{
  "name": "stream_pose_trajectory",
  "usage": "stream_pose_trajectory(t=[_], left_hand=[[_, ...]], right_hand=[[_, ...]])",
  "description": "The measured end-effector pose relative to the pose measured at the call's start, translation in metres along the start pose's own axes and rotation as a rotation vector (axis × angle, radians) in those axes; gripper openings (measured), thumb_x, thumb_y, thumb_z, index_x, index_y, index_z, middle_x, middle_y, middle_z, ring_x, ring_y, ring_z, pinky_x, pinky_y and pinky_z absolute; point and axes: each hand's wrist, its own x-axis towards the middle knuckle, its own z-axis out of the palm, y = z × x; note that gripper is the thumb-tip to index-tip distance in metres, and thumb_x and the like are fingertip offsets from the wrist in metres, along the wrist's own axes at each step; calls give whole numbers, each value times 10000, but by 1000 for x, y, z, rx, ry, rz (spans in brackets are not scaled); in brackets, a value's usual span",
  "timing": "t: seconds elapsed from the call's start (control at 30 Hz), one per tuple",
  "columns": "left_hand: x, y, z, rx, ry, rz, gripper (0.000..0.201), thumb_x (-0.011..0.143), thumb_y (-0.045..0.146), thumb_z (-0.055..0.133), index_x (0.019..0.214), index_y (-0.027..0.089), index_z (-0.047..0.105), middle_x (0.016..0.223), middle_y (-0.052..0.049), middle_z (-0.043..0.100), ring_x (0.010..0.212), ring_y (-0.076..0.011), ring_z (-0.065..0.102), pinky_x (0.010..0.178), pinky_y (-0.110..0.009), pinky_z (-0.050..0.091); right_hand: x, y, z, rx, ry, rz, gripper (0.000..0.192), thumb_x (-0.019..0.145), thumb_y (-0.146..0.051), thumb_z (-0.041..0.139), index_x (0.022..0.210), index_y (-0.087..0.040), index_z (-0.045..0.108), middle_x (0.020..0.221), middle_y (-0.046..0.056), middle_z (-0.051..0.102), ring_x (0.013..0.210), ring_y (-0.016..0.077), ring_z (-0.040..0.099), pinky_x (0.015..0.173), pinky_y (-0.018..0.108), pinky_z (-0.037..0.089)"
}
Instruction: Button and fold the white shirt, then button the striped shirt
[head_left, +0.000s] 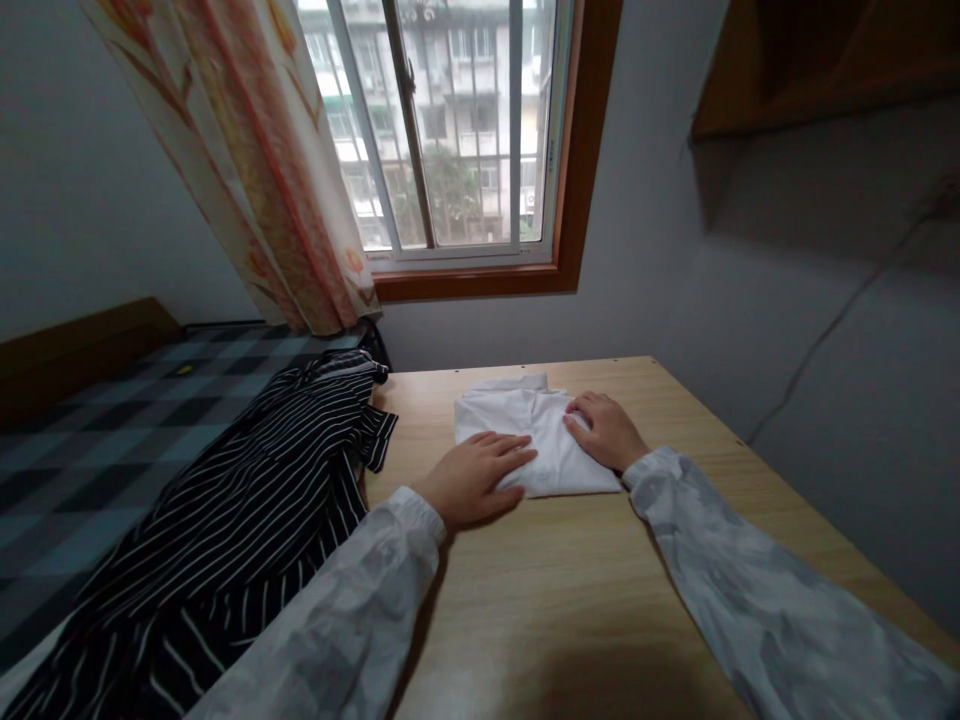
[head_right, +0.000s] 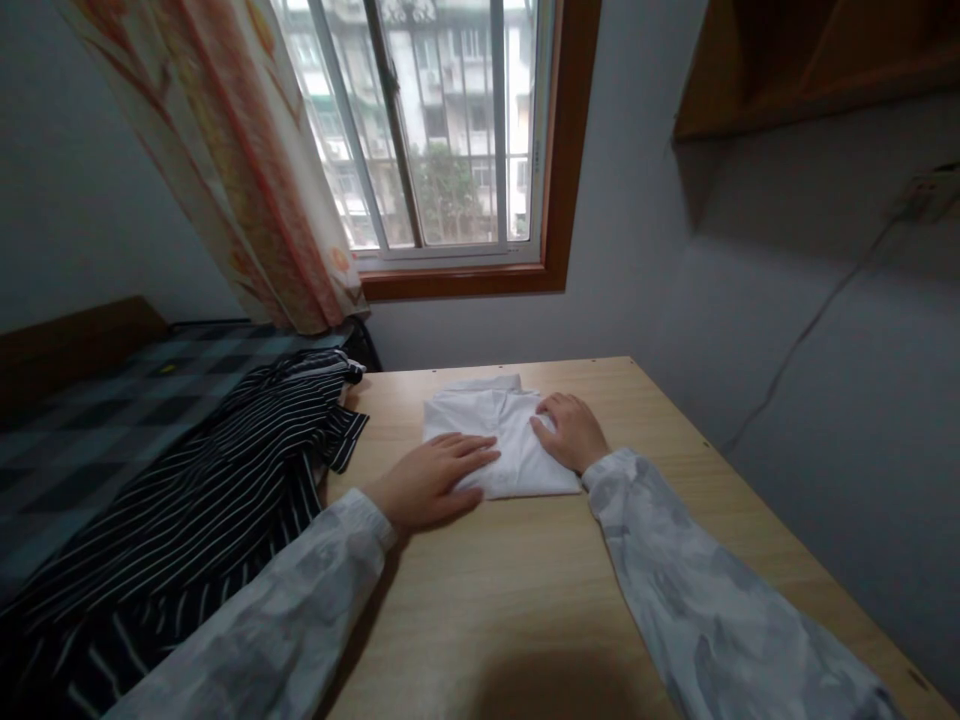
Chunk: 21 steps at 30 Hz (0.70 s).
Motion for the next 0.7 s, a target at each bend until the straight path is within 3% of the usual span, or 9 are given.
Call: stream_pose_trajectory(t=[0.1,0.17,0.27,0.33,0.4,0.5,0.57,0.7], left_hand=[[-4,-13,-11,55,11,-45,546,945,275,644,1486,311,702,1583,-74,651,1431,-338,610,1281,-523,369],[-8,-23,-17,132,94,-146,442,953,228,601,1355,277,780,1471,-84,728,1360,-334,645,1263,-533,375],[-9,-30,-22,225,237,-298,343,1027,234,516,1163,211,830,1335,-124,781,1241,-344,675,1215,-560,396],[-7,-27,-21,239,279,-311,338,1056,263,498,1145,186,815,1344,-141,771,1243,-347,668,1199,-558,412],[-4,-20,-14,225,302,-293,318,1059,310,528,1206,190,783,1396,-140,745,1281,-341,662,1191,-537,441],[1,-12,6,188,302,-278,324,1055,352,562,1302,217,723,1438,-119,727,1322,-321,661,1191,-521,470],[1,-12,19,164,296,-272,332,1064,312,534,1346,230,688,1471,-102,715,1382,-307,636,1262,-552,407],[1,-16,33,125,288,-259,377,1054,236,503,1406,234,640,1547,-92,669,1466,-276,584,1351,-584,278]], right_hand=[[0,-4,-8,16,10,11,315,1008,-380,560,758,-242,693,830,94,717,876,267,642,972,420,487],[-2,-6,-10,78,-50,-34,436,1032,-390,513,631,-259,621,668,56,624,759,240,601,945,410,493],[-5,-12,-10,130,-93,-107,485,1042,-414,502,583,-274,577,628,49,579,735,241,580,936,414,507],[-7,-16,-9,125,-12,-110,385,1027,-399,538,685,-272,659,771,87,677,855,275,621,973,436,512],[-7,-18,-8,122,85,-108,223,1007,-346,571,921,-255,755,1021,127,753,1048,315,646,1042,464,508],[-5,-17,-2,105,104,-151,293,986,-296,609,1240,-231,739,1316,139,731,1248,336,626,1137,499,480],[-1,-13,5,108,68,-147,325,1014,-303,595,1306,-228,714,1330,130,737,1233,322,651,1121,485,494],[13,-3,16,169,60,9,338,1063,-332,545,1343,-223,701,1048,84,800,936,260,723,902,381,551]])
